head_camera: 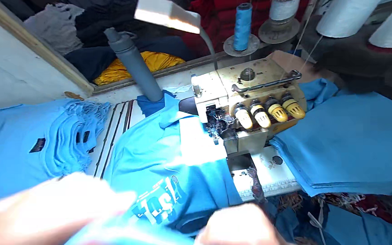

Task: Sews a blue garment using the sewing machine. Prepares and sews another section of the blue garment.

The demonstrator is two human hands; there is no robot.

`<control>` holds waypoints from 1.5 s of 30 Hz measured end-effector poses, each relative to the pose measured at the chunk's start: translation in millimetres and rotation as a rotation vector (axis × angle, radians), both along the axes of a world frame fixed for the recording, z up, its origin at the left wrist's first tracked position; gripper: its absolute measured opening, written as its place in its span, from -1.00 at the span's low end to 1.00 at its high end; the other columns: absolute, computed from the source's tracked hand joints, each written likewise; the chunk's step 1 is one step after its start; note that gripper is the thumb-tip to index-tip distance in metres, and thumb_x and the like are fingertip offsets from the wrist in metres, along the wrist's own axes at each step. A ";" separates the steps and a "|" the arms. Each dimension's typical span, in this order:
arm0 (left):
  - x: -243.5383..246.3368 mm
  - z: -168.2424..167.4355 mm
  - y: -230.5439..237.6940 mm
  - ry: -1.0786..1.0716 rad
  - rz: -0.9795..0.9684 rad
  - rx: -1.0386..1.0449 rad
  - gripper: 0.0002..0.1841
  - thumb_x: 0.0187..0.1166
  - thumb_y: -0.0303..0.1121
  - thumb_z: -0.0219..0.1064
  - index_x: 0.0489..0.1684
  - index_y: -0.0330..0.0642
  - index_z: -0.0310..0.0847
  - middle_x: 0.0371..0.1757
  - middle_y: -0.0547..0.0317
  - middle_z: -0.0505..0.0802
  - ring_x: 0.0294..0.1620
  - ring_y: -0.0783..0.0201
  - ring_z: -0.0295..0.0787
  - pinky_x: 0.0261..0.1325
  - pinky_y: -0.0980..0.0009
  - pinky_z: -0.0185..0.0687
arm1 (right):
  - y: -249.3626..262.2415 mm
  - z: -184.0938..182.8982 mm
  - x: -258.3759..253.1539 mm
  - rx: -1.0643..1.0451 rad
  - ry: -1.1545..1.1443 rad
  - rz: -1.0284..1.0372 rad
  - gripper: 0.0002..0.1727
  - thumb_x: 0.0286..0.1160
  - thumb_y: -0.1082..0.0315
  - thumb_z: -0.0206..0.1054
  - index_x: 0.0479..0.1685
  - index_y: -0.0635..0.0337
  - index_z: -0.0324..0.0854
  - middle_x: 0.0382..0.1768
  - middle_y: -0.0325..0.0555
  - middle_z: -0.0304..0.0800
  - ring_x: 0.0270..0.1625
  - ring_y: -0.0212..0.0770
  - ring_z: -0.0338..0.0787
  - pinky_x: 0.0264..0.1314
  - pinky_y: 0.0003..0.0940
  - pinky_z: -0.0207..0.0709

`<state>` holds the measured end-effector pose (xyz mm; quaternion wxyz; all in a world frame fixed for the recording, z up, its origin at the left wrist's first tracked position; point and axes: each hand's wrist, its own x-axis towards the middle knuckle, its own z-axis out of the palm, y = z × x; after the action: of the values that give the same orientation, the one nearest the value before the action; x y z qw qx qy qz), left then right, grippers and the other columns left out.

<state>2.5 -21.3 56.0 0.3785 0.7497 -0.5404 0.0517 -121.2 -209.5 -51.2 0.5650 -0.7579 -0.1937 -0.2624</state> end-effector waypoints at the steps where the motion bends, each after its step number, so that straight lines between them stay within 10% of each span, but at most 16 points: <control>1: 21.1 -24.4 -19.1 -0.213 0.110 -0.029 -0.69 0.72 -0.32 0.26 -0.43 -0.30 0.73 -0.43 0.13 0.83 -0.30 0.53 0.73 -0.17 0.64 0.56 | -2.5 -23.7 11.3 0.073 0.029 -0.074 -0.77 0.56 0.36 0.35 -0.37 0.37 0.73 -0.47 -0.01 0.78 -0.36 -0.34 0.76 -0.29 -0.51 0.59; 3: 60.2 -71.3 -48.1 -0.388 0.179 0.066 -0.73 0.65 -0.18 0.31 -0.28 -0.14 0.85 -0.30 0.20 0.87 -0.25 0.41 0.78 -0.18 0.41 0.66 | -6.5 -75.3 27.5 0.175 0.161 -0.228 -0.80 0.52 0.33 0.40 -0.31 0.32 0.79 -0.44 -0.16 0.84 -0.37 -0.52 0.79 -0.27 -0.60 0.69; 6: 76.4 -118.1 -68.9 -0.293 0.139 0.285 -0.63 0.61 -0.13 0.29 0.20 -0.10 0.82 0.10 0.05 0.87 0.20 0.03 0.78 0.32 -0.08 0.58 | -12.4 -120.5 29.8 0.178 0.355 -0.315 -0.75 0.50 0.23 0.40 -0.46 0.20 0.73 -0.59 -0.29 0.71 -0.53 -0.55 0.65 -0.45 -0.60 0.54; 14: 56.4 -136.4 -92.6 -0.224 0.134 0.136 -0.75 0.52 -0.17 0.40 -0.02 -0.03 0.89 -0.16 0.24 0.87 -0.06 0.22 0.74 0.26 0.01 0.42 | -16.2 -123.1 26.4 0.282 0.316 -0.283 -0.77 0.53 0.22 0.43 -0.26 0.25 0.76 -0.49 -0.29 0.80 -0.47 -0.60 0.72 -0.43 -0.70 0.61; 21: 58.3 -129.9 -101.0 0.179 0.000 -0.055 -0.91 0.52 -0.50 0.41 -0.23 -0.22 0.86 -0.21 0.28 0.88 -0.19 0.57 0.80 -0.11 0.70 0.73 | -14.8 -134.3 25.6 0.138 0.082 -0.511 -0.84 0.51 0.26 0.44 -0.39 0.11 0.74 -0.42 -0.28 0.73 -0.25 -0.50 0.67 -0.14 -0.66 0.53; 27: 64.5 -131.8 -111.4 0.071 0.145 0.093 -0.91 0.49 -0.33 0.42 -0.33 -0.02 0.87 -0.36 0.46 0.81 -0.32 0.62 0.70 -0.30 0.65 0.57 | -17.0 -142.4 32.6 0.212 0.109 -0.602 -0.89 0.41 0.23 0.49 -0.38 0.01 0.77 -0.04 -0.20 0.74 0.10 -0.47 0.69 0.19 -0.64 0.58; 32: 66.7 -129.9 -112.1 0.097 0.153 0.131 -0.92 0.47 -0.34 0.42 -0.40 0.00 0.83 -0.42 0.50 0.78 -0.38 0.65 0.68 -0.36 0.67 0.56 | -12.9 -142.4 32.3 0.302 0.116 -0.488 -0.89 0.39 0.36 0.48 -0.42 0.17 0.73 -0.36 -0.24 0.80 -0.13 -0.50 0.78 -0.02 -0.68 0.65; 45: 63.0 -130.0 -109.8 0.101 0.205 0.186 -0.89 0.41 -0.31 0.42 -0.52 0.08 0.75 -0.51 0.57 0.71 -0.51 0.65 0.58 -0.52 0.64 0.44 | -12.8 -130.9 18.8 0.467 0.231 -0.309 -0.90 0.41 0.47 0.45 -0.43 0.27 0.73 -0.37 -0.22 0.83 -0.18 -0.56 0.78 -0.09 -0.71 0.65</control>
<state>65.5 -131.1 -74.0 0.3269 0.8344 -0.4438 0.0021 -102.4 -222.3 -182.1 0.6958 -0.6527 0.0551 -0.2947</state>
